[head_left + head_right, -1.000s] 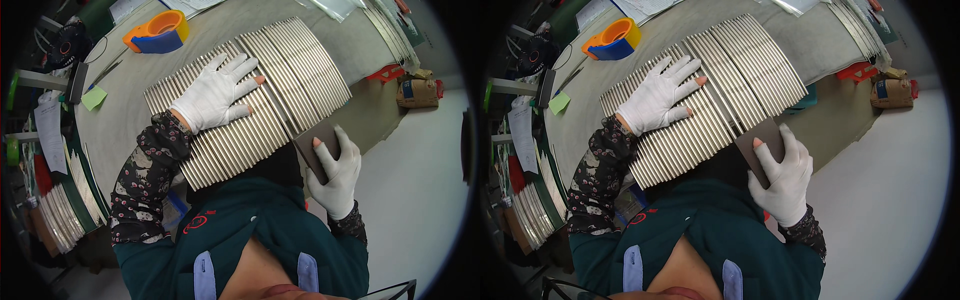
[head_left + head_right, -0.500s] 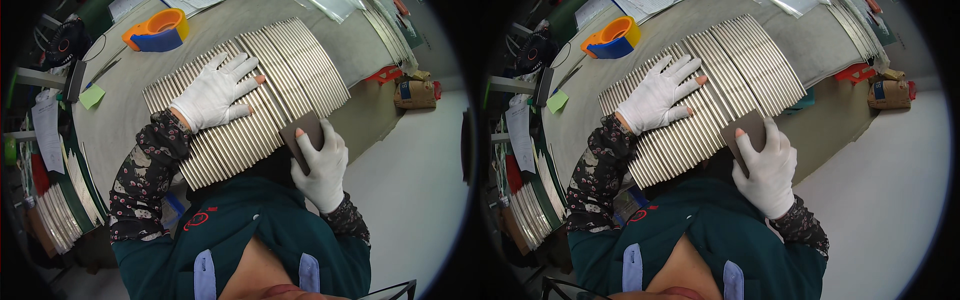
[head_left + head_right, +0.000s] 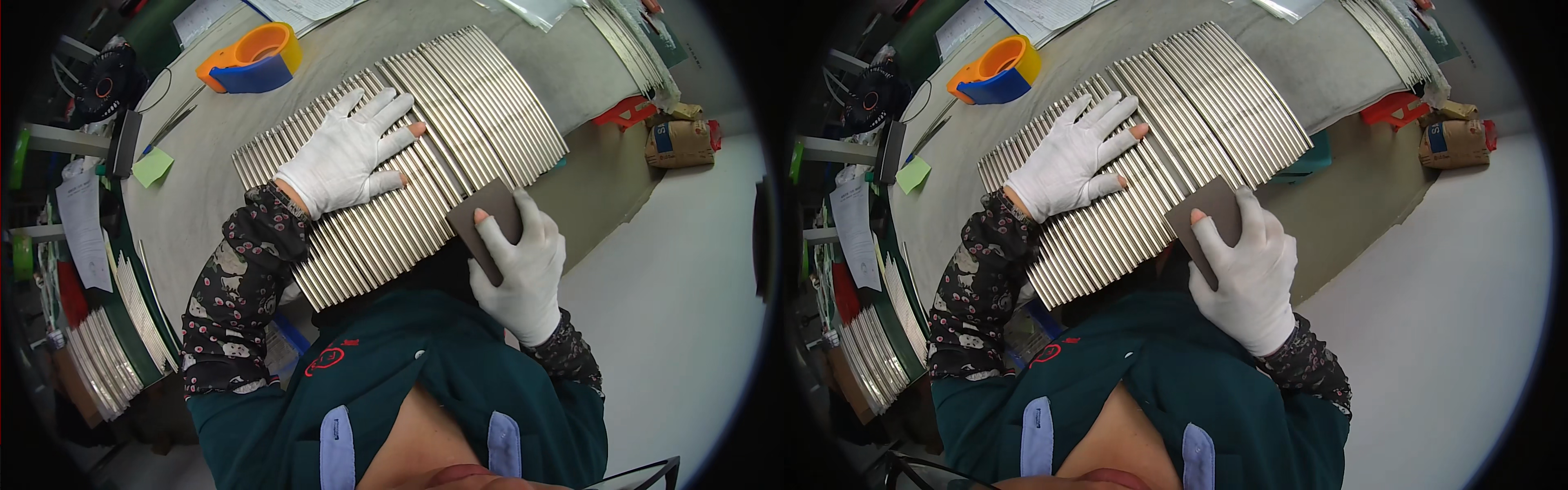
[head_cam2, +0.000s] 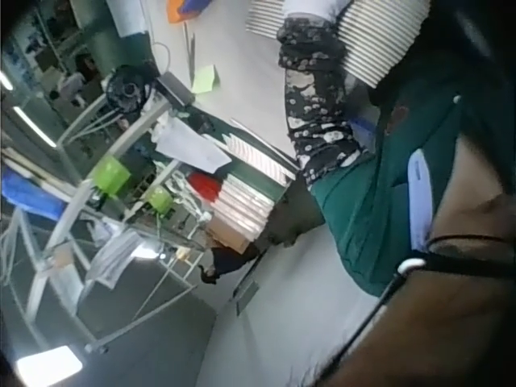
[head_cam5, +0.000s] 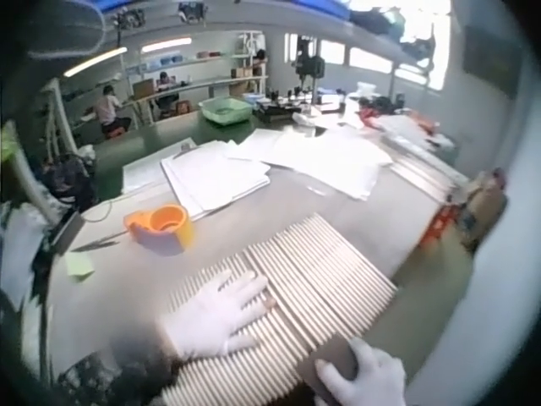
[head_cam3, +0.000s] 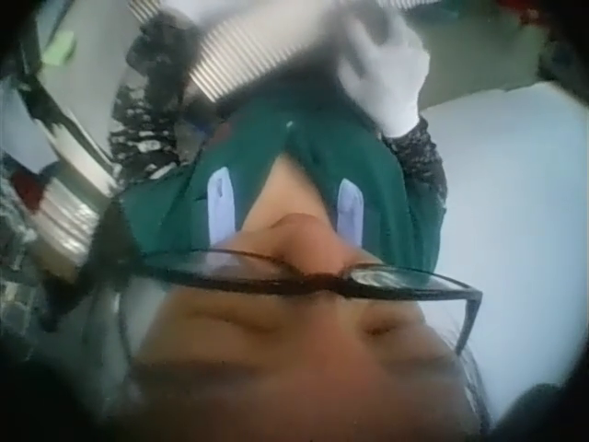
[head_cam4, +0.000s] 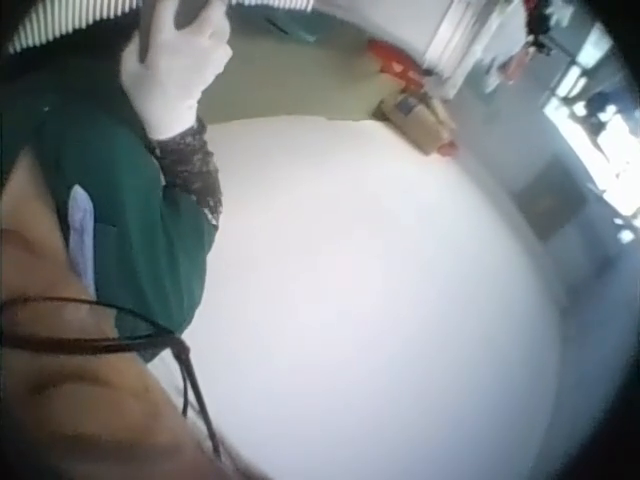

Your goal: Organizing a set of metal rods on a workbench and then sanding them using a sanding block.

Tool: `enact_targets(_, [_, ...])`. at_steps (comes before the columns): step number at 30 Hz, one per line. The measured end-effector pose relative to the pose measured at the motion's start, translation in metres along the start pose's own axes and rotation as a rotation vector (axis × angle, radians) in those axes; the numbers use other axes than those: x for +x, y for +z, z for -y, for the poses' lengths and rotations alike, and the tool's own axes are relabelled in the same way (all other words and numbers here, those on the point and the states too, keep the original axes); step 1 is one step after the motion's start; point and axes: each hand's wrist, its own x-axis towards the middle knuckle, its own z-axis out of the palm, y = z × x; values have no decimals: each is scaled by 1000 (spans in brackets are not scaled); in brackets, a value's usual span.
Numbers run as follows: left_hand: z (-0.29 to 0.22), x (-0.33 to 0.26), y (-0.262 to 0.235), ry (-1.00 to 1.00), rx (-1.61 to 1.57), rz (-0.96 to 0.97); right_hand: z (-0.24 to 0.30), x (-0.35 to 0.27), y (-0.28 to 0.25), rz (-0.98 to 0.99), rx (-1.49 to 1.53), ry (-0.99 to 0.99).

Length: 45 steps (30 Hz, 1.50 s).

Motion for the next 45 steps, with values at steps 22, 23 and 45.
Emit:
enact_targets(22, [4, 7, -1, 26, -44, 19, -24, -38, -17, 93, 81, 82])
enact_targets(23, [5, 9, -2, 37, -23, 15, -26, -39, -17, 89, 74, 85])
enact_targets(45, [1, 29, -2, 54, -55, 62, -55, -32, -9, 29, 65, 146])
